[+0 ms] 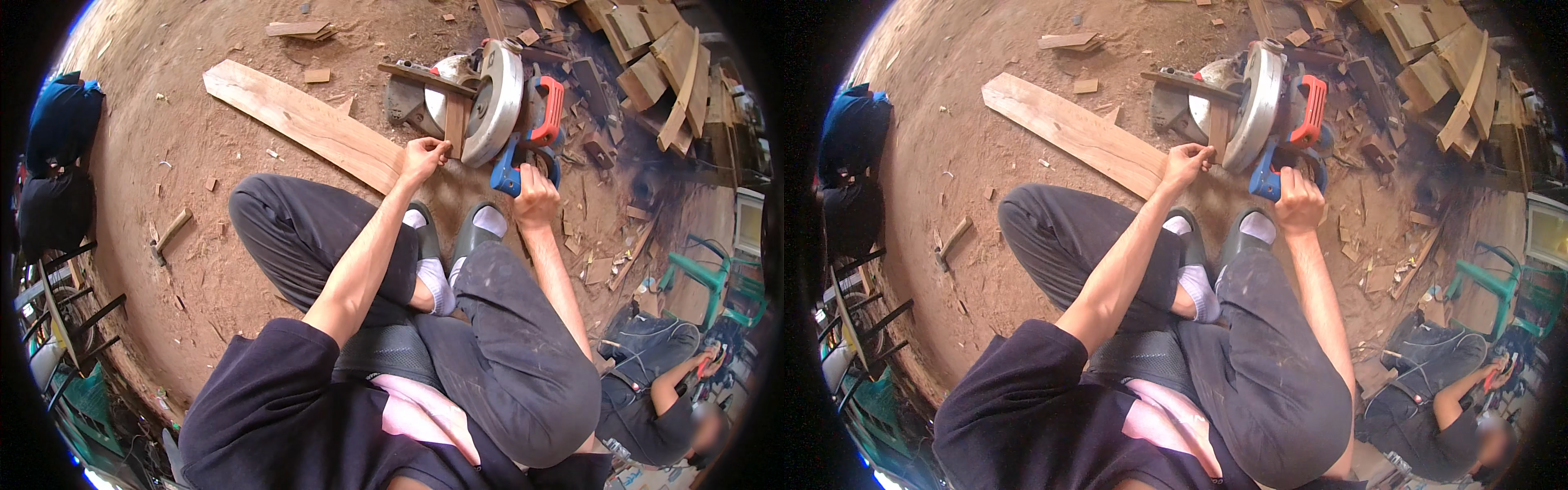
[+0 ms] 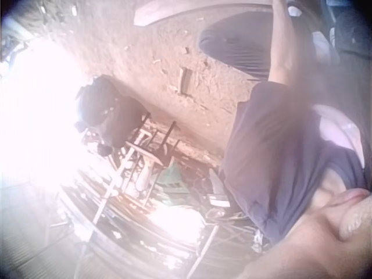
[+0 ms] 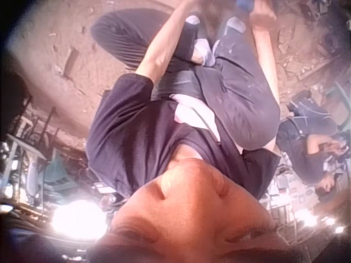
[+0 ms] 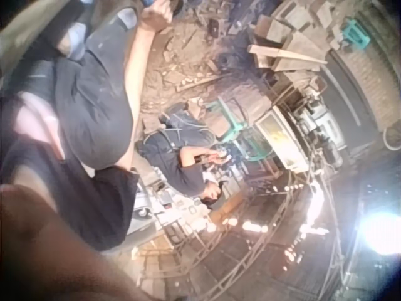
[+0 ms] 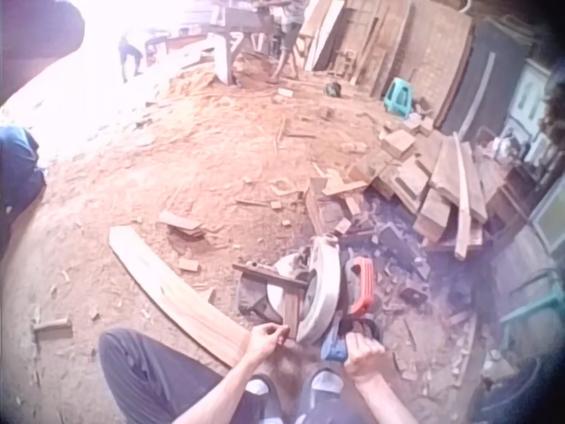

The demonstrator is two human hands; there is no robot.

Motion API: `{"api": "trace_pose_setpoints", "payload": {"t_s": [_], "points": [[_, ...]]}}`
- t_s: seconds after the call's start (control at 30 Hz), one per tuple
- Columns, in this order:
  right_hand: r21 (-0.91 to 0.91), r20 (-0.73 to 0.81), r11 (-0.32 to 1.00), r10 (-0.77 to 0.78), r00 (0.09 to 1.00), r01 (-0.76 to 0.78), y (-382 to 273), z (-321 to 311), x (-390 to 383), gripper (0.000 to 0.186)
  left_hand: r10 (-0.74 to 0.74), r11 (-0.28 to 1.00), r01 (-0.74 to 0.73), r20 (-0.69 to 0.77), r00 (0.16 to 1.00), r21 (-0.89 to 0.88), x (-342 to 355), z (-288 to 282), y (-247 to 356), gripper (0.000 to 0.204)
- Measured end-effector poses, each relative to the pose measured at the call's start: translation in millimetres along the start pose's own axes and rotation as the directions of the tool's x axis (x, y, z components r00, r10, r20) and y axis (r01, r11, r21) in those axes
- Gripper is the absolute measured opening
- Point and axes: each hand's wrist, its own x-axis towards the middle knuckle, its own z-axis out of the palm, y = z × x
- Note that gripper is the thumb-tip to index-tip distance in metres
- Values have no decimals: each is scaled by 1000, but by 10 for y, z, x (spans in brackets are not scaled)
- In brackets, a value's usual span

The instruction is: The person uses a circular saw to cut a wooden plank while sitting on the floor, then picks up a smaller wood block and aligns it against the saw for a second cut.

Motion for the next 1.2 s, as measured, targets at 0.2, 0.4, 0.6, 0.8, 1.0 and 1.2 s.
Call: {"api": "trace_pose_setpoints", "payload": {"t_s": [0.2, 0.4, 0.6, 0.8, 1.0, 1.2], "points": [[-15, 6, 1000, 2, 1000, -2, 59, 27, -27, 22, 25, 999, -24, 23, 999, -44, 21, 32, -45, 24], [10, -9, 1000, 7, 1000, -7, 31, 76, -67, 39, -3, 998, 4, 17, 1000, -67, -27, 22, -6, 22], [12, -5, 1000, -1, 1000, 1, 11, 137, -81, 48, 2, 997, 0, 28, 1000, -82, -35, -42, -39, 24], [-2, -12, 1000, -10, 1000, 10, 33, 95, -91, 44, -26, 997, 29, 39, 999, -71, -70, 10, 24, 21], [10, 16, 1000, 11, 1000, -11, -34, 67, -44, 28, 6, 1000, -6, 18, 1000, 16, -63, -54, 13, 24], [49, 84, 998, 20, 996, -24, 104, -228, 103, 24, -19, 992, 17, 13, 1000, 124, -69, 36, 191, 35]]}}
